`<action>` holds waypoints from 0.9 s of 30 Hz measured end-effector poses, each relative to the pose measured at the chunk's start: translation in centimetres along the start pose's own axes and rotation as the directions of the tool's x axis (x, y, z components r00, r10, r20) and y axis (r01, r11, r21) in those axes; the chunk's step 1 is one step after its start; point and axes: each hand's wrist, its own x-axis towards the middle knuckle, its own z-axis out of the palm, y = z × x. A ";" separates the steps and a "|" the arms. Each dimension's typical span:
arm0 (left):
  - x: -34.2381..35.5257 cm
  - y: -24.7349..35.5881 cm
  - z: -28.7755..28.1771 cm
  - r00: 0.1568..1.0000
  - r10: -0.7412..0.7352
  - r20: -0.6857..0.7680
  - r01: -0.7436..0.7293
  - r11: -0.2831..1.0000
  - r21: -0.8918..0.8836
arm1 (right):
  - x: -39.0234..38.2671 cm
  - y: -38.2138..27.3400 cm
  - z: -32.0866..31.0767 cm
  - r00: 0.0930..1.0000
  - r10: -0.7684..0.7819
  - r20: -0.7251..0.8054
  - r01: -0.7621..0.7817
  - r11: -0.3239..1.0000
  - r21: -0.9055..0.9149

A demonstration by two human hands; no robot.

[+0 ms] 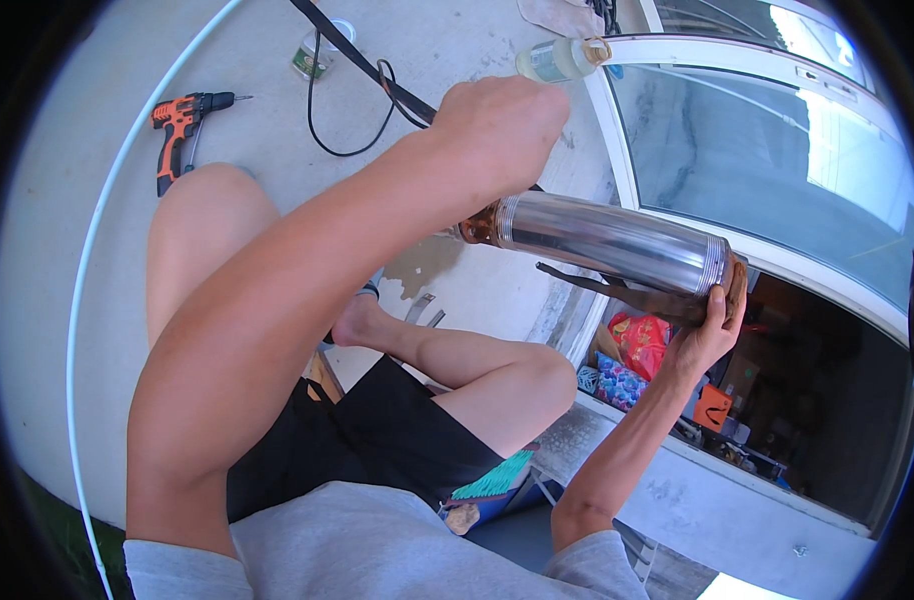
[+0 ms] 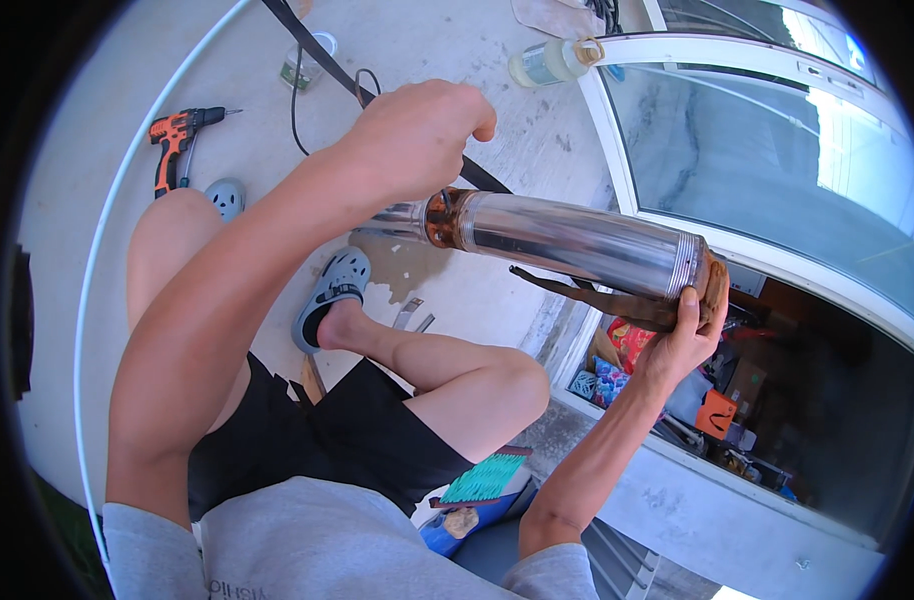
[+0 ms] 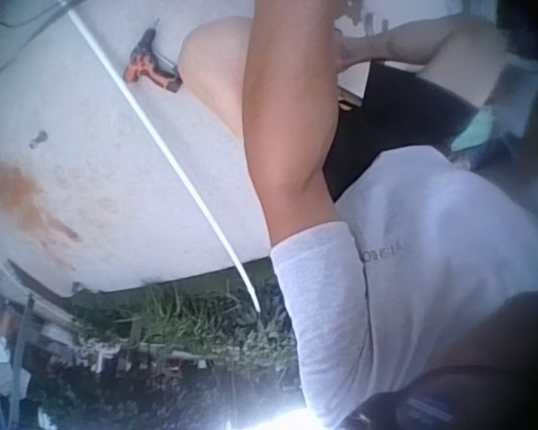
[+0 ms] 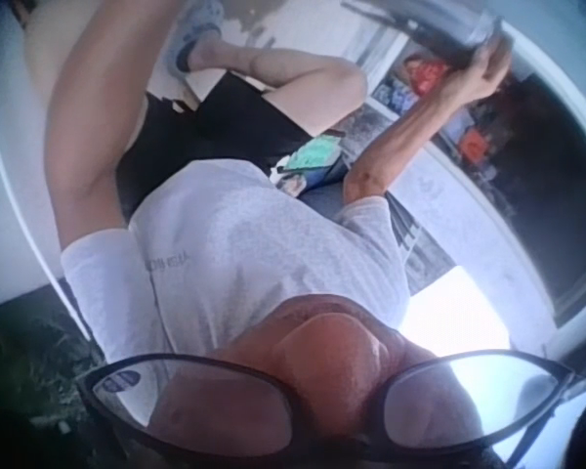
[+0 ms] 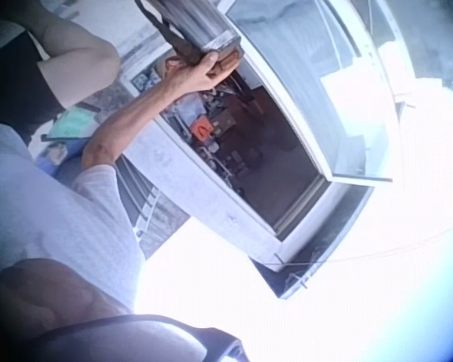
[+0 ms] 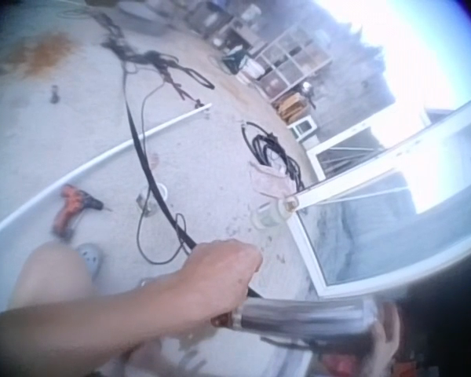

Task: The person attaches a leather strap to the top of a submersible water pump by threading it through a metal fitting and securing it by hand.

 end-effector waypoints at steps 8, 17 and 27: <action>-0.5 -0.6 -0.1 0.991 0.079 -0.107 -0.077 0.997 0.027 | 0.1 -1.3 1.7 1.000 -0.007 0.023 0.007 1.000 0.000; -0.8 0.1 -1.6 0.998 0.038 -0.049 -0.038 0.999 0.001 | 0.2 -1.9 1.8 0.999 -0.015 0.042 0.016 1.000 -0.006; -0.6 0.2 -1.4 0.999 0.024 -0.027 -0.024 1.000 0.002 | -0.4 -3.2 3.4 0.999 -0.050 0.019 0.050 0.997 -0.053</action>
